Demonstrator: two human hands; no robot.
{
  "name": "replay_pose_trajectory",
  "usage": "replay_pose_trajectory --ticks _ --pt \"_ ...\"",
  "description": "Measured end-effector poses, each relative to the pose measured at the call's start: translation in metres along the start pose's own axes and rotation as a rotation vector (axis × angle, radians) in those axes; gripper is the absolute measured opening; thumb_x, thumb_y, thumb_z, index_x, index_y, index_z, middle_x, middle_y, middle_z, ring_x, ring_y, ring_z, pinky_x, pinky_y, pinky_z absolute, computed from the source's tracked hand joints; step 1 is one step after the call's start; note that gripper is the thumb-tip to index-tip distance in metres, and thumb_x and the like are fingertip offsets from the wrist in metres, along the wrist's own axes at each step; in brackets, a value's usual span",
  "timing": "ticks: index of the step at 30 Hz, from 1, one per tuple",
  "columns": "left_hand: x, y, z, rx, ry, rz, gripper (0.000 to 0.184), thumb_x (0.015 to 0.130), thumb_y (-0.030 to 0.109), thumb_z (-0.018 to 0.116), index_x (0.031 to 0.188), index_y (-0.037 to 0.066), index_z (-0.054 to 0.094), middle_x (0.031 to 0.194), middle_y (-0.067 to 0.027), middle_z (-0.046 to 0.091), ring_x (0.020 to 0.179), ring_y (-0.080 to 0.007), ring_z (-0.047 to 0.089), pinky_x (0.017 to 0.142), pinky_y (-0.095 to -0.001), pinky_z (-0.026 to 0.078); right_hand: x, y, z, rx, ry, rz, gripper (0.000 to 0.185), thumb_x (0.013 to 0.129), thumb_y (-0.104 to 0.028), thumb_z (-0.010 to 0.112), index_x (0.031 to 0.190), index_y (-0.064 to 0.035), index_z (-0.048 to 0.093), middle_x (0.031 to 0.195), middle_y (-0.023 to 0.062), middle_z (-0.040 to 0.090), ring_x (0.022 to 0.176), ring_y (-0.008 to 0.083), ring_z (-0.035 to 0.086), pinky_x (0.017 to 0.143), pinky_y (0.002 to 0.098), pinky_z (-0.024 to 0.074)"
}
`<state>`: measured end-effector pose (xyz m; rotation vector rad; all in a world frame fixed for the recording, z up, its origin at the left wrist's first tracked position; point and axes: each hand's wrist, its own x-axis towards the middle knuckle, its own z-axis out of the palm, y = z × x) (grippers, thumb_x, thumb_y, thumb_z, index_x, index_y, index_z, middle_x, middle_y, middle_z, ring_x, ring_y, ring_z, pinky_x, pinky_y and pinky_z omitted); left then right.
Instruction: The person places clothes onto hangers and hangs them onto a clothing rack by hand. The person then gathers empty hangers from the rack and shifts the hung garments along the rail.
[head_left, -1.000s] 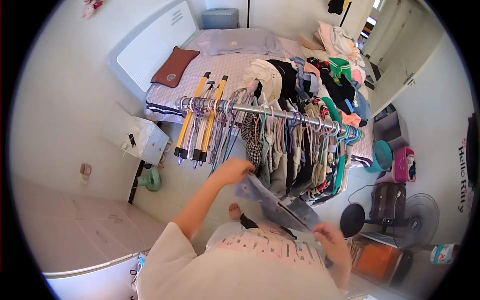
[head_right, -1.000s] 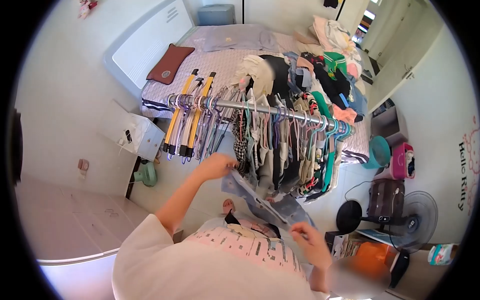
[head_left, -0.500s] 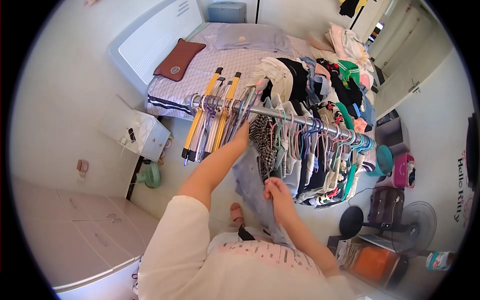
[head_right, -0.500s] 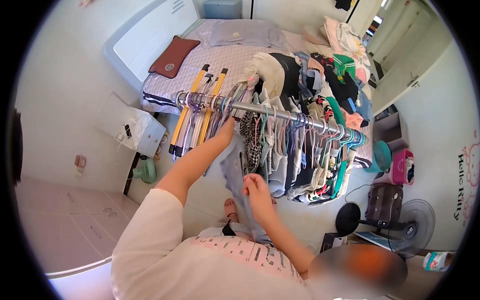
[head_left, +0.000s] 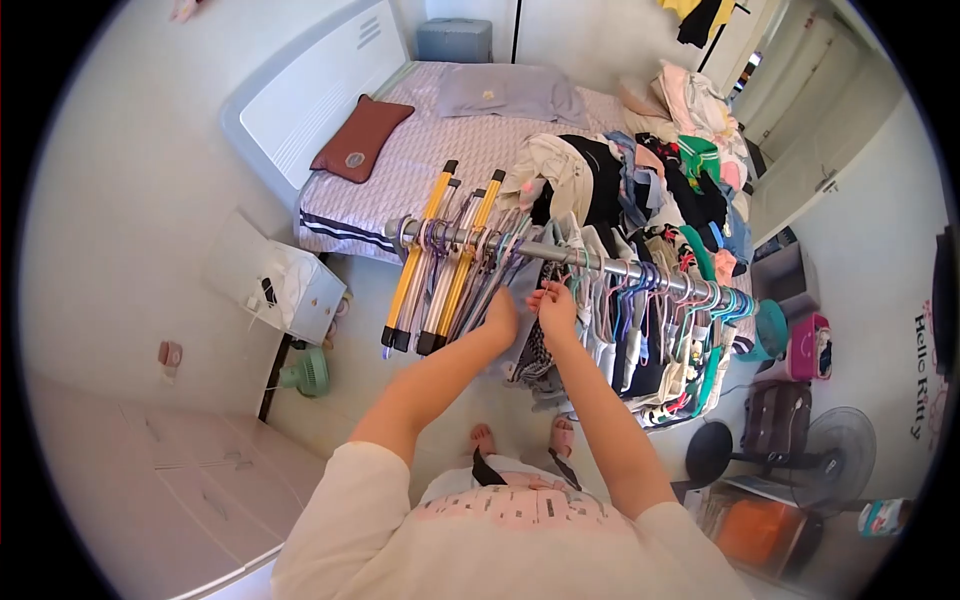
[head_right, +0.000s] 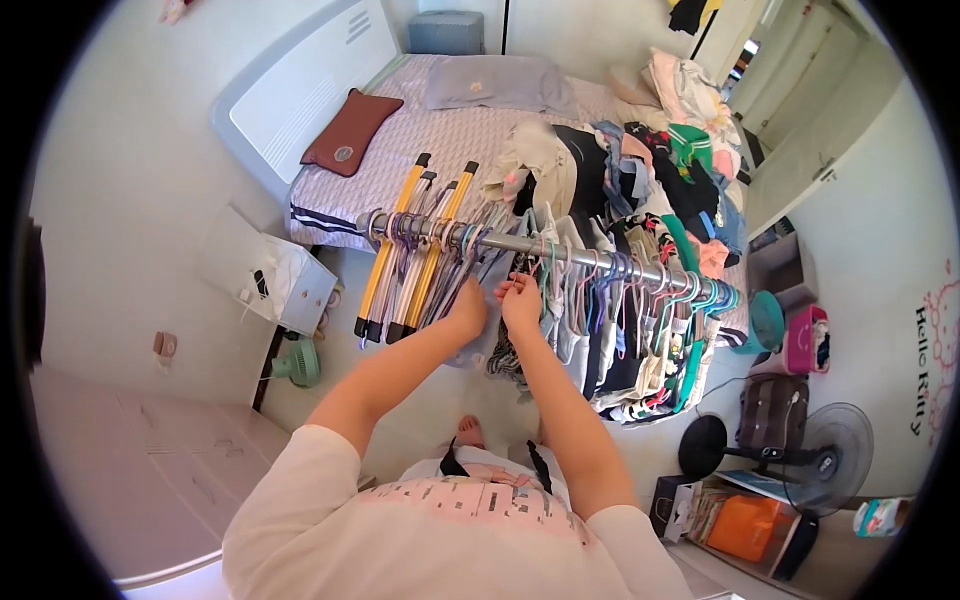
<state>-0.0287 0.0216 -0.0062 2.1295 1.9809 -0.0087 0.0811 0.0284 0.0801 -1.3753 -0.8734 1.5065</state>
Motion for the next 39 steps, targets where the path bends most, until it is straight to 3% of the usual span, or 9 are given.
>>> replay_pose_trajectory --ticks 5,9,15,18,24,29,31,34,39 --pt "-0.037 0.027 -0.069 0.046 0.119 0.199 0.034 0.079 0.021 0.059 0.109 0.006 0.054 0.092 -0.0106 0.062 0.092 -0.0306 0.059 0.074 -0.0391 0.048 0.001 0.015 -0.023 -0.24 -0.037 -0.278 0.032 0.09 -0.002 0.049 0.121 0.0044 0.049 0.106 0.0133 0.06 0.084 0.0197 0.063 0.075 0.0287 0.0516" --pt "-0.044 0.048 -0.093 -0.407 0.159 0.152 0.038 0.076 0.015 0.06 0.111 0.001 0.052 0.094 -0.0178 0.06 0.086 -0.0354 0.06 0.073 -0.0458 0.049 -0.03 -0.016 -0.043 -0.599 0.039 -0.547 0.033 0.088 0.001 0.051 0.12 -0.0004 0.053 0.113 0.0113 0.062 0.097 0.0176 0.062 0.088 0.0264 0.0464" --pt "-0.041 0.073 -0.198 -0.719 0.535 0.296 0.02 0.08 0.009 0.058 0.098 0.003 0.06 0.083 -0.0156 0.064 0.071 -0.0297 0.064 0.066 -0.0379 0.051 -0.037 -0.118 -0.091 -0.248 -0.104 -0.503 0.026 0.089 0.002 0.049 0.114 -0.0019 0.057 0.095 0.0076 0.064 0.08 0.0116 0.061 0.074 0.024 0.0484" --pt "0.027 0.075 -0.24 -0.94 0.541 0.305 0.015 0.08 0.008 0.059 0.094 0.004 0.061 0.076 -0.0146 0.065 0.064 -0.0272 0.063 0.062 -0.0335 0.05 0.004 -0.163 -0.108 -0.285 -0.093 -0.556 0.021 0.089 0.001 0.05 0.109 -0.0012 0.058 0.092 0.0071 0.064 0.079 0.0114 0.061 0.072 0.0233 0.048" --pt "0.243 0.063 -0.2 -0.409 0.163 0.221 0.038 0.074 0.029 0.07 0.101 0.004 0.061 0.086 -0.0155 0.065 0.087 -0.0306 0.063 0.078 -0.0395 0.049 0.178 -0.192 -0.152 -1.004 -0.262 -0.743 0.024 0.079 -0.009 0.055 0.102 -0.0037 0.057 0.089 0.0153 0.062 0.08 0.0324 0.061 0.073 0.0399 0.0477" --pt "0.378 0.042 -0.116 -0.26 0.009 0.002 0.057 0.071 0.037 0.073 0.111 -0.001 0.056 0.103 -0.0212 0.062 0.101 -0.0357 0.058 0.087 -0.0418 0.046 0.356 -0.156 -0.174 -1.113 -0.186 -0.477 0.031 0.076 -0.013 0.059 0.104 -0.0019 0.056 0.079 0.0166 0.063 0.082 0.0351 0.061 0.075 0.0419 0.0478" --pt "0.406 0.038 -0.067 -0.42 0.109 -0.408 0.063 0.07 0.034 0.074 0.118 0.001 0.049 0.113 -0.0258 0.054 0.107 -0.0404 0.052 0.089 -0.0419 0.045 0.407 -0.128 -0.171 -1.053 -0.223 -0.4 0.031 0.076 -0.014 0.06 0.105 -0.002 0.056 0.081 0.017 0.063 0.083 0.035 0.061 0.075 0.0414 0.0481" --pt "0.438 0.019 0.031 -0.531 0.266 -0.442 0.065 0.073 0.031 0.074 0.122 0.001 0.044 0.114 -0.029 0.051 0.108 -0.0403 0.05 0.089 -0.0428 0.044 0.441 -0.076 -0.154 -0.974 -0.247 -0.251 0.033 0.077 -0.015 0.06 0.106 -0.0019 0.056 0.085 0.0166 0.065 0.085 0.0328 0.063 0.077 0.0395 0.0488" --pt "0.432 0.019 0.032 -0.76 0.275 -0.477 0.042 0.079 0.024 0.069 0.11 0.002 0.051 0.097 -0.0211 0.06 0.092 -0.0335 0.059 0.078 -0.0395 0.047 0.448 -0.035 -0.135 -0.606 -0.341 0.166 0.044 0.078 -0.024 0.066 0.115 -0.0042 0.052 0.093 0.0115 0.064 0.077 0.025 0.063 0.074 0.0361 0.0499"
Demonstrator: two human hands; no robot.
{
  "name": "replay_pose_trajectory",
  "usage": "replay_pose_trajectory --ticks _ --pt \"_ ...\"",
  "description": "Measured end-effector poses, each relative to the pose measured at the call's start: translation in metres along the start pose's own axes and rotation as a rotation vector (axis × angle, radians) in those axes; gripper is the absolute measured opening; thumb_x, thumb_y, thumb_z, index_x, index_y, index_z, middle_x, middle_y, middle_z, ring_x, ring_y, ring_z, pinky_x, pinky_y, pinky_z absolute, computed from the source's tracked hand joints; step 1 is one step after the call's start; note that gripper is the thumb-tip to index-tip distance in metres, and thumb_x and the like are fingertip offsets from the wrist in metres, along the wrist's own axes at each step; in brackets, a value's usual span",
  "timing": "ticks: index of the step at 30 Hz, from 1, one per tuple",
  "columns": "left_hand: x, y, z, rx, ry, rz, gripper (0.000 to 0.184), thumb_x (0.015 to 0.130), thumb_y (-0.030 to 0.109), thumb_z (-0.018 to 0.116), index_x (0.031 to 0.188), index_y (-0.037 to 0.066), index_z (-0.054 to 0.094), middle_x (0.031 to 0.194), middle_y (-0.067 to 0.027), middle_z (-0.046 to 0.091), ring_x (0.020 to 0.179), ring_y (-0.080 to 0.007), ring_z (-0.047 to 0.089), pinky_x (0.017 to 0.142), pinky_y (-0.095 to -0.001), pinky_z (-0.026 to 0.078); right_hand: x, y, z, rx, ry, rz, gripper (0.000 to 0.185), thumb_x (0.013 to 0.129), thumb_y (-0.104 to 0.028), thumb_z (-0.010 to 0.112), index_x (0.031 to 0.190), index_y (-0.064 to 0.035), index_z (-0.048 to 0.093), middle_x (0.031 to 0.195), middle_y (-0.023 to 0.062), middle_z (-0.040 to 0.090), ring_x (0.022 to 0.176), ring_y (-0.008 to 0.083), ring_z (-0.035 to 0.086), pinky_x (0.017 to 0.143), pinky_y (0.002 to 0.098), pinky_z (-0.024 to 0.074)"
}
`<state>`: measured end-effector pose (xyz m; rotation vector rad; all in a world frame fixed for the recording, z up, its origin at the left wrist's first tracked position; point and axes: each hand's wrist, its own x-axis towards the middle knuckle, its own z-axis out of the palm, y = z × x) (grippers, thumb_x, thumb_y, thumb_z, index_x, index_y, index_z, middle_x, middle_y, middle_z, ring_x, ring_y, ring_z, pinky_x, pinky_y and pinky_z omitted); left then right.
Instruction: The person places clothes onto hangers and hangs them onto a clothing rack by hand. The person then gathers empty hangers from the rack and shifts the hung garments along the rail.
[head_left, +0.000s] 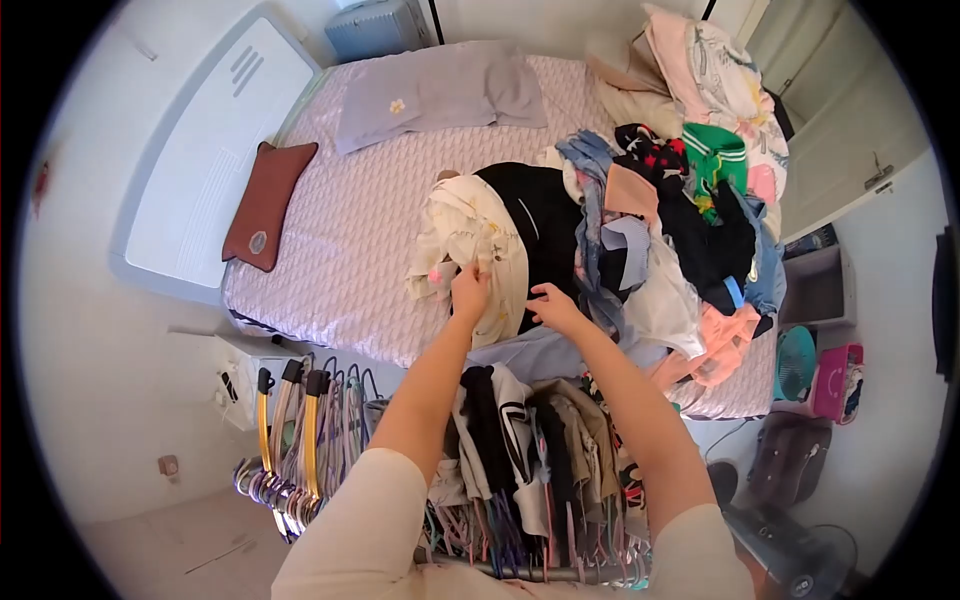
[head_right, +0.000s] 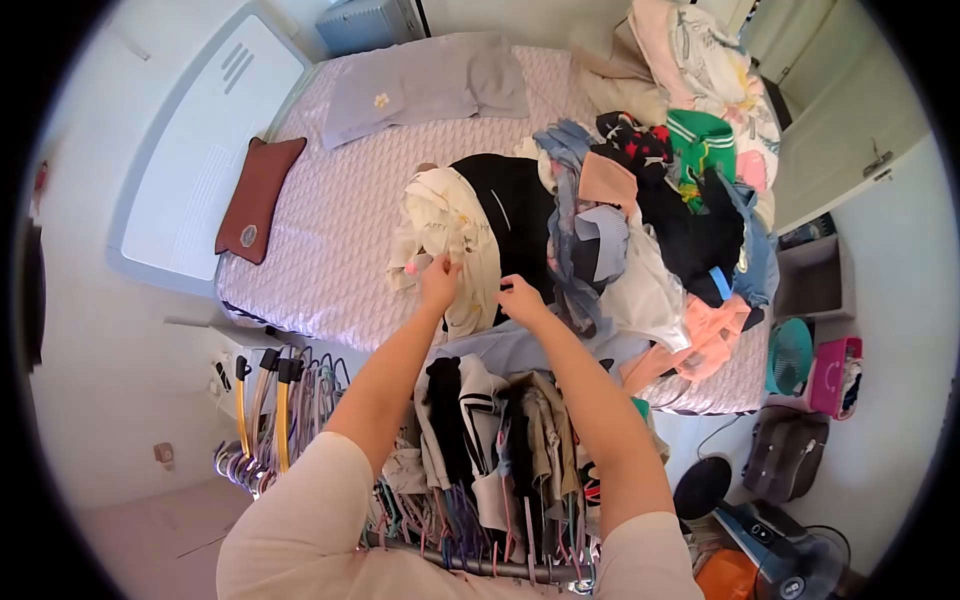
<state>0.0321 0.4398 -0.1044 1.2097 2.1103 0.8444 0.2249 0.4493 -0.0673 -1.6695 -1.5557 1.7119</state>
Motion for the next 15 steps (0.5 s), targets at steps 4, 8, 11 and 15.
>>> replay_pose_trajectory --ticks 4,8,11,15 --pt "-0.036 0.051 -0.016 -0.385 -0.232 0.201 0.02 0.087 0.019 0.06 0.097 0.002 0.055 0.074 -0.0073 0.058 0.067 -0.0156 0.053 0.063 -0.03 0.043 -0.025 -0.046 0.0 0.541 0.064 0.273 0.066 0.083 -0.051 0.061 0.13 -0.0083 0.042 0.108 0.0083 0.059 0.091 0.0214 0.059 0.081 0.035 0.0483" --pt "-0.124 0.145 -0.089 -0.591 -0.733 0.342 0.013 0.091 0.016 0.056 0.09 0.004 0.051 0.073 0.0015 0.049 0.068 -0.0058 0.044 0.059 -0.0244 0.039 -0.041 -0.083 -0.022 1.228 -0.646 0.065 0.052 0.094 -0.044 0.046 0.127 -0.0039 0.049 0.117 0.0124 0.061 0.099 0.0232 0.062 0.085 0.0364 0.0509" --pt "-0.19 0.188 -0.163 -0.448 -0.964 0.632 0.01 0.092 0.012 0.056 0.086 0.005 0.052 0.073 0.0033 0.047 0.067 -0.0038 0.042 0.059 -0.0216 0.037 -0.103 -0.14 -0.024 0.974 -0.632 0.092 0.041 0.086 -0.018 0.056 0.124 -0.0013 0.05 0.108 0.0126 0.063 0.093 0.023 0.064 0.082 0.0363 0.0527" --pt "-0.239 0.175 -0.218 -0.717 -1.258 0.465 0.023 0.091 0.017 0.059 0.111 0.007 0.054 0.1 0.0007 0.058 0.093 -0.0085 0.054 0.081 -0.0269 0.045 -0.253 -0.216 -0.02 0.839 -0.46 -0.224 0.053 0.072 0.001 0.055 0.124 -0.0001 0.048 0.108 0.0096 0.061 0.098 0.0215 0.062 0.086 0.0344 0.0499"
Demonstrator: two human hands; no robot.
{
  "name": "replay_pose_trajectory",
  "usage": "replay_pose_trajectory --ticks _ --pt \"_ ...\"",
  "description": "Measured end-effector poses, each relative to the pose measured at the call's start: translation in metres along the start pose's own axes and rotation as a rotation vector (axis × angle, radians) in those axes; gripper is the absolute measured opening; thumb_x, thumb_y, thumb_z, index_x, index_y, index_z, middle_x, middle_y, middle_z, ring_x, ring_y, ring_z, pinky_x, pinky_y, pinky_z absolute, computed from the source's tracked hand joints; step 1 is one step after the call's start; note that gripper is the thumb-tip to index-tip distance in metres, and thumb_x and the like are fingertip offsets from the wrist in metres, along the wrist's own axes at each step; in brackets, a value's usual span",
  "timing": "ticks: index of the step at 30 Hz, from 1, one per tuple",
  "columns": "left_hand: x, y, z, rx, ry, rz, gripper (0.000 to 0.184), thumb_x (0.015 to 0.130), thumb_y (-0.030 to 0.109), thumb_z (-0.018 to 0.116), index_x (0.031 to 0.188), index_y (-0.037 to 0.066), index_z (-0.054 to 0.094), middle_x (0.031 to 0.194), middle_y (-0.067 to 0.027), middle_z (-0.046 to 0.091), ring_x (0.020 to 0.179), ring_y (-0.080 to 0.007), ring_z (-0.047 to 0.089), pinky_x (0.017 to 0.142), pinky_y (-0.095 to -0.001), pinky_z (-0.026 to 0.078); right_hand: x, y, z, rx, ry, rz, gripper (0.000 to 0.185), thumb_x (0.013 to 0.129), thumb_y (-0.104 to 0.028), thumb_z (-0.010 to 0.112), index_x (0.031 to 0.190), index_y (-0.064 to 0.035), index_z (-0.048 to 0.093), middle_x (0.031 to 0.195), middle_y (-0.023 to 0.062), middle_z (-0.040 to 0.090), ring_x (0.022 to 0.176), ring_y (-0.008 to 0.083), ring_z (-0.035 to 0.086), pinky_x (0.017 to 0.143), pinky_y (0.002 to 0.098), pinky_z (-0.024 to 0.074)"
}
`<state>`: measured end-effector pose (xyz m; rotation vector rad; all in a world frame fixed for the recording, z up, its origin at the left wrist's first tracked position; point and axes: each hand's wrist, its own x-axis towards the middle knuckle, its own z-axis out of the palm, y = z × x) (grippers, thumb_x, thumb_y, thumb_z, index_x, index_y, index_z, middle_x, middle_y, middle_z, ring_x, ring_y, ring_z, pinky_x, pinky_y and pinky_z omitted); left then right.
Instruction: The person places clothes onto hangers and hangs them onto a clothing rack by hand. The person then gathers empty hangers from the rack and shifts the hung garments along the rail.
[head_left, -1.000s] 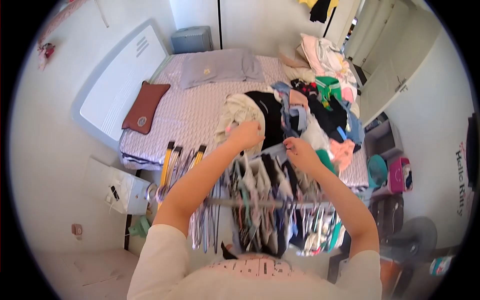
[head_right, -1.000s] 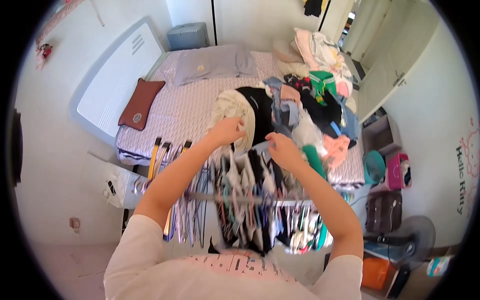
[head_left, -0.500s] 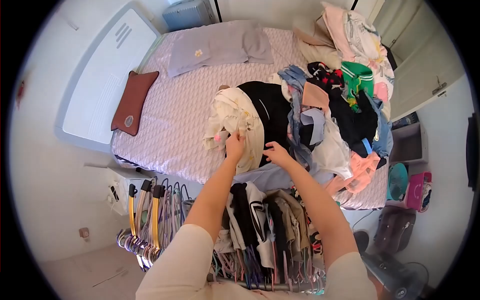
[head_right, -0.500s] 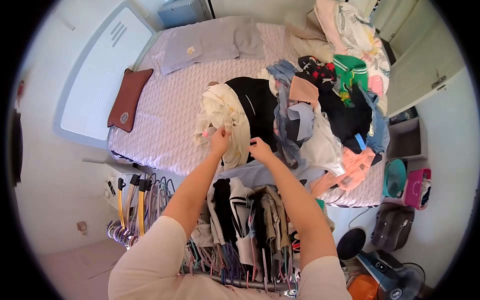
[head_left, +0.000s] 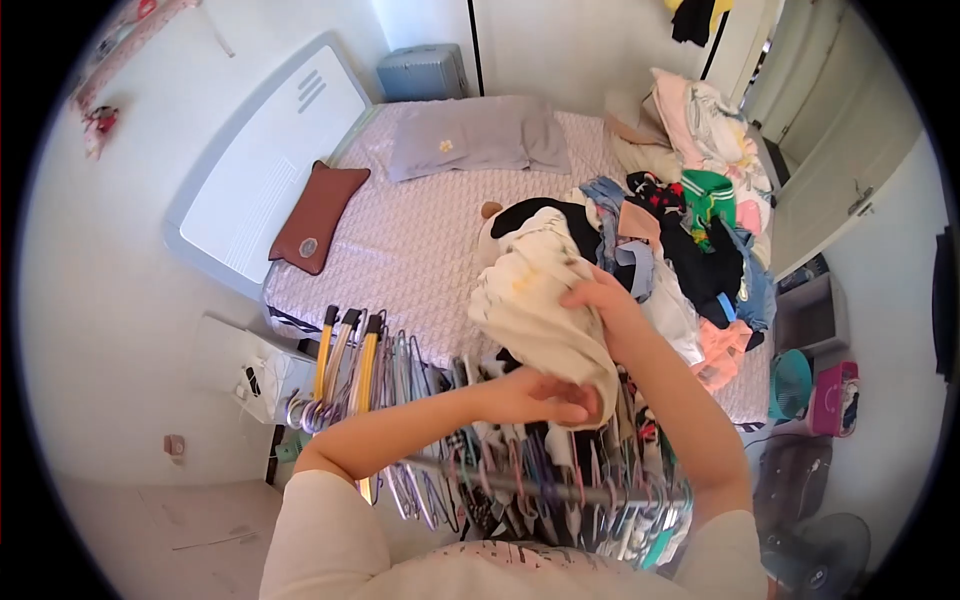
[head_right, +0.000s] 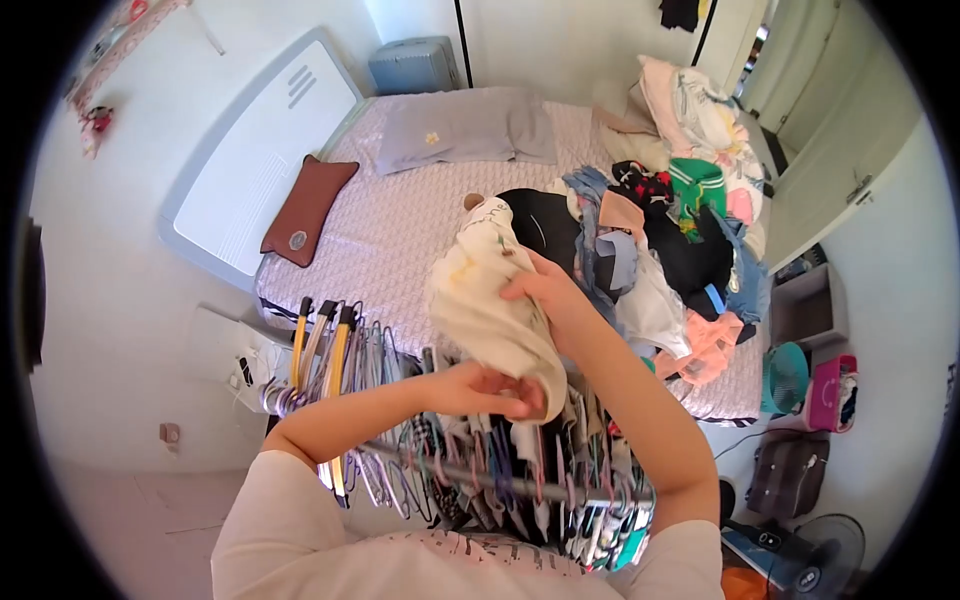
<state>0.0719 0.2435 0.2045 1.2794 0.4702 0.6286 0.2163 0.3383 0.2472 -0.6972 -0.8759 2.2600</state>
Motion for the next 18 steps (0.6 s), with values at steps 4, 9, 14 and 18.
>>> replay_pose_trajectory --ticks 4,9,14,18 --pt "-0.056 0.021 0.022 0.463 0.203 0.213 0.037 0.092 0.018 0.058 0.126 0.007 0.049 0.122 -0.0027 0.055 0.111 -0.0122 0.052 0.095 -0.0309 0.042 -0.136 0.008 0.073 -0.413 -0.086 -0.226 0.069 0.063 0.001 0.062 0.13 0.0 0.046 0.12 0.0101 0.057 0.109 0.0201 0.056 0.095 0.0323 0.0436" --pt "-0.136 -0.006 0.1 -0.829 0.272 0.188 0.048 0.093 0.031 0.047 0.134 0.005 0.044 0.136 -0.0107 0.047 0.121 -0.0252 0.05 0.103 -0.0397 0.038 -0.249 0.15 0.108 -0.814 -0.245 -0.312 0.056 0.074 -0.009 0.071 0.125 0.0002 0.049 0.121 0.009 0.058 0.111 0.0177 0.054 0.095 0.0326 0.0418" --pt "-0.197 -0.032 0.171 -0.964 0.543 0.354 0.05 0.09 0.027 0.055 0.131 0.001 0.045 0.134 -0.0126 0.047 0.121 -0.0263 0.047 0.102 -0.0387 0.038 -0.311 0.299 0.135 -0.906 -0.203 -0.212 0.042 0.079 -0.011 0.064 0.119 0.0004 0.055 0.111 0.0102 0.061 0.105 0.02 0.056 0.091 0.0312 0.0443" --pt "-0.261 -0.05 0.203 -0.678 0.4 0.388 0.05 0.09 0.025 0.056 0.132 0.001 0.043 0.134 -0.0121 0.047 0.122 -0.0242 0.046 0.102 -0.0367 0.038 -0.35 0.333 0.136 -0.408 0.308 0.09 0.029 0.089 -0.018 0.057 0.114 -0.002 0.059 0.107 0.0068 0.062 0.097 0.0149 0.057 0.089 0.0282 0.0435"
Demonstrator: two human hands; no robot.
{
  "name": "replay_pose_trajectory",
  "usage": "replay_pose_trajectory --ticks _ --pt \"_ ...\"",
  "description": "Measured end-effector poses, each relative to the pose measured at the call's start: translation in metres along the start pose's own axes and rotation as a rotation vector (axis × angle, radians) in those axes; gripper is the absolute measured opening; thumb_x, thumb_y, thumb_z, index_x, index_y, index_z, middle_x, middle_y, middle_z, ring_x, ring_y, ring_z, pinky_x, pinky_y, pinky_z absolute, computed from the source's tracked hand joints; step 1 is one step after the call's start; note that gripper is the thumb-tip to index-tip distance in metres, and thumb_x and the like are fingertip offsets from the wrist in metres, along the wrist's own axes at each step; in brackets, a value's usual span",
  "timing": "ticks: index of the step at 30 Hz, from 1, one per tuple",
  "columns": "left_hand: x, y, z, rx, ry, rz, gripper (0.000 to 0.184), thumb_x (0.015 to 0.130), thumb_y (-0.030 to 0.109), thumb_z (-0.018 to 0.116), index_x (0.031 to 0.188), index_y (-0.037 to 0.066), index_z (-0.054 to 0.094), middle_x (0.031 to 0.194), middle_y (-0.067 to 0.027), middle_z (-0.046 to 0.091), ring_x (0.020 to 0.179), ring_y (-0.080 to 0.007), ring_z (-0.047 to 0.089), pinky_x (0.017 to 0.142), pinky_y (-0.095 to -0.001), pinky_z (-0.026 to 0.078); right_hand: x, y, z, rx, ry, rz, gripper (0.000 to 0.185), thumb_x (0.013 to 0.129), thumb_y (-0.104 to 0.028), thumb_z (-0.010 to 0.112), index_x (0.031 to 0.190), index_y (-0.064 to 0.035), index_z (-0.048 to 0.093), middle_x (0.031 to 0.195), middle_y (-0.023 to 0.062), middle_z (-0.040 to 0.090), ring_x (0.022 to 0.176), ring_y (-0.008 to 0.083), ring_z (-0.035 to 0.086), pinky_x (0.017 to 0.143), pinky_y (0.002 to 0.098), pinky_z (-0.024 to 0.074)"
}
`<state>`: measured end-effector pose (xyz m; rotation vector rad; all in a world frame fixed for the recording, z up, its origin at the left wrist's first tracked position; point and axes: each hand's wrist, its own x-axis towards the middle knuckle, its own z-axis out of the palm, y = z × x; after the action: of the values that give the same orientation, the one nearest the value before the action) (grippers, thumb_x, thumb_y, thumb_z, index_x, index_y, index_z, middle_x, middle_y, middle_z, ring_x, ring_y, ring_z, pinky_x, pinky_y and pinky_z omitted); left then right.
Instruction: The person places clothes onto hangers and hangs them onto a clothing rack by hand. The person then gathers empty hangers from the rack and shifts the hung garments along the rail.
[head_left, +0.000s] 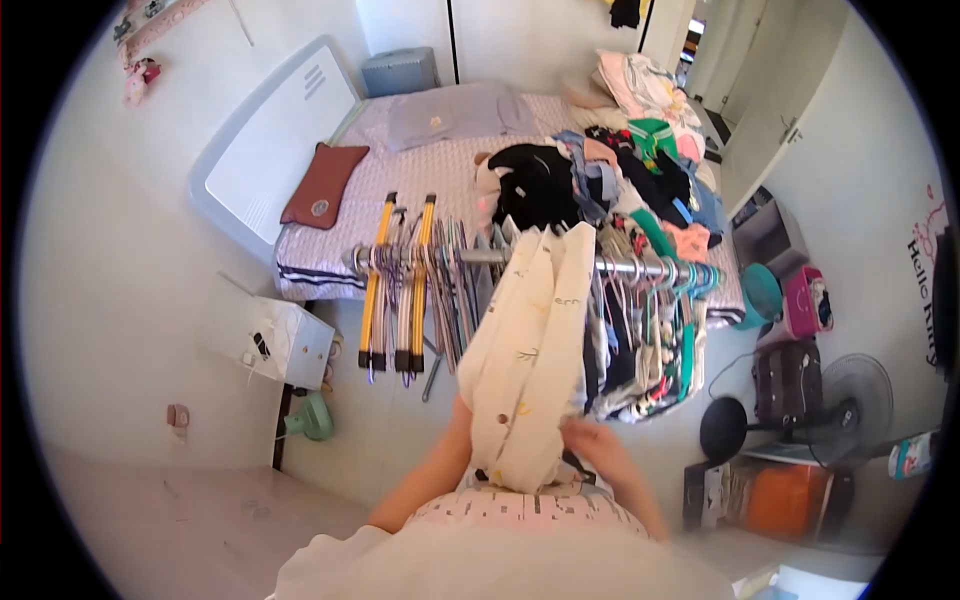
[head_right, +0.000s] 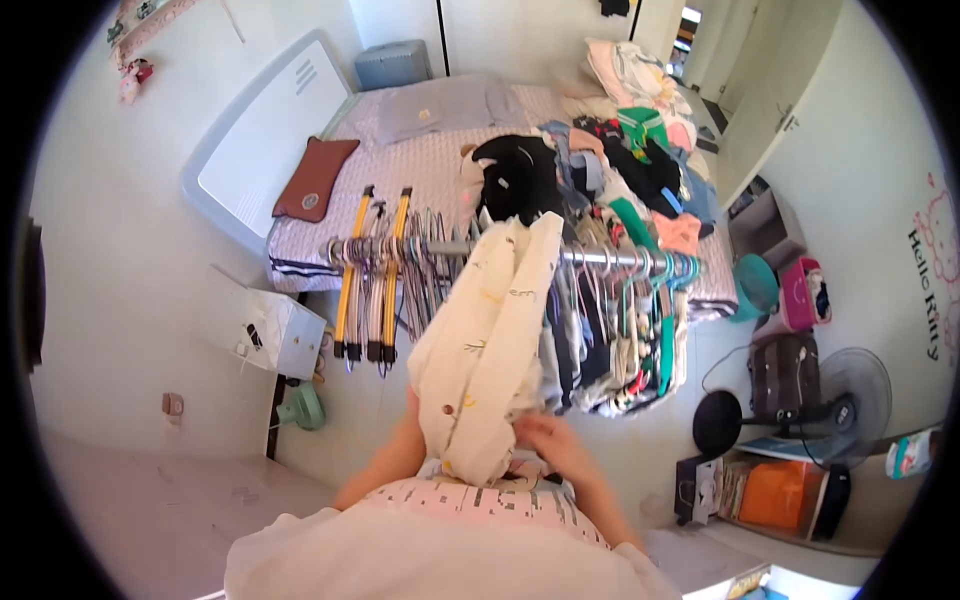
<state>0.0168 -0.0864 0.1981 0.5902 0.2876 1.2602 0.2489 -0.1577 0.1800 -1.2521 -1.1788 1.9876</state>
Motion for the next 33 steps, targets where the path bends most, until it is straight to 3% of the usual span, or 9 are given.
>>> replay_pose_trajectory --ticks 4,8,14,19,26,28,30,32,33 --pt "-0.048 -0.012 -0.032 0.394 -0.196 -0.143 0.05 0.091 0.024 0.056 0.132 0.001 0.042 0.133 -0.0115 0.046 0.122 -0.022 0.045 0.101 -0.0347 0.038 -0.005 -0.035 0.015 0.238 0.113 -0.16 0.066 0.091 -0.033 0.055 0.143 -0.0155 0.017 0.139 0.0076 0.032 0.118 0.0175 0.043 0.095 0.0347 0.0394" --pt "-0.079 -0.04 -0.037 0.723 -0.499 -0.301 0.05 0.091 0.022 0.057 0.133 0.001 0.04 0.133 -0.0111 0.046 0.122 -0.0203 0.044 0.1 -0.0332 0.038 -0.003 -0.016 0.017 0.621 0.025 -0.07 0.053 0.095 -0.035 0.047 0.139 -0.008 0.034 0.139 0.0129 0.042 0.126 0.0238 0.042 0.103 0.0401 0.0356" --pt "-0.051 -0.052 0.03 0.637 0.045 -0.432 0.065 0.087 0.023 0.061 0.142 0.004 0.032 0.135 -0.0089 0.046 0.123 -0.0169 0.042 0.102 -0.031 0.034 -0.019 -0.049 -0.009 0.956 0.073 -0.217 0.048 0.096 -0.03 0.045 0.135 -0.0018 0.039 0.132 0.0148 0.05 0.118 0.0299 0.051 0.103 0.0436 0.0386" --pt "-0.046 -0.066 0.011 0.76 -0.188 -0.723 0.071 0.085 0.024 0.066 0.142 0.002 0.031 0.141 -0.0094 0.04 0.127 -0.0178 0.038 0.106 -0.0336 0.031 -0.029 -0.055 -0.033 1.114 0.011 -0.251 0.049 0.096 -0.031 0.044 0.135 -0.0016 0.039 0.132 0.016 0.05 0.118 0.0312 0.051 0.101 0.046 0.0393" --pt "-0.032 -0.127 -0.008 1.059 -0.548 -0.501 0.085 0.08 0.029 0.066 0.147 0.008 0.017 0.145 -0.0138 0.029 0.131 -0.0249 0.033 0.108 -0.0347 0.026 -0.026 -0.053 -0.041 1.135 -0.322 -0.534 0.054 0.091 -0.035 0.044 0.134 -0.0016 0.041 0.126 0.0165 0.054 0.11 0.0304 0.056 0.096 0.0429 0.0448" --pt "-0.019 -0.148 -0.005 0.856 0.051 -0.397 0.079 0.083 0.026 0.063 0.146 0.008 0.018 0.146 -0.0133 0.028 0.132 -0.0295 0.032 0.109 -0.0356 0.027 -0.032 -0.049 -0.043 1.19 -0.436 -0.456 0.063 0.08 -0.03 0.054 0.134 -0.0002 0.039 0.128 0.0177 0.052 0.112 0.0319 0.054 0.097 0.0437 0.0439" --pt "-0.006 -0.135 0.009 0.247 0.264 -0.057 0.065 0.093 0.019 0.049 0.145 0.017 0.011 0.145 -0.009 0.026 0.129 -0.0323 0.037 0.102 -0.0445 0.038 -0.04 -0.031 -0.05 1.162 -0.408 -0.386 0.08 0.062 -0.022 0.063 0.135 0.0014 0.037 0.131 0.0193 0.049 0.114 0.0341 0.052 0.098 0.0446 0.0425" --pt "-0.002 -0.102 0.027 0.284 0.501 0.079 0.061 0.095 0.015 0.043 0.144 0.017 0.007 0.143 -0.0094 0.028 0.125 -0.0303 0.041 0.098 -0.0447 0.043 -0.043 0.024 -0.089 1.036 -0.236 -0.523 0.094 0.047 -0.02 0.063 0.135 0.002 0.036 0.133 0.0207 0.046 0.118 0.0351 0.049 0.102 0.0445 0.0397" --pt "-0.001 -0.094 0.02 0.291 0.553 0.198 0.062 0.095 0.014 0.045 0.144 0.015 0.006 0.143 -0.0101 0.029 0.123 -0.0289 0.043 0.096 -0.0424 0.044 -0.052 0.056 -0.133 0.772 -0.271 -0.803 0.098 0.072 -0.06 0.063 0.14 0.0011 0.029 0.138 0.0185 0.042 0.127 0.032 0.041 0.104 0.0462 0.0358"
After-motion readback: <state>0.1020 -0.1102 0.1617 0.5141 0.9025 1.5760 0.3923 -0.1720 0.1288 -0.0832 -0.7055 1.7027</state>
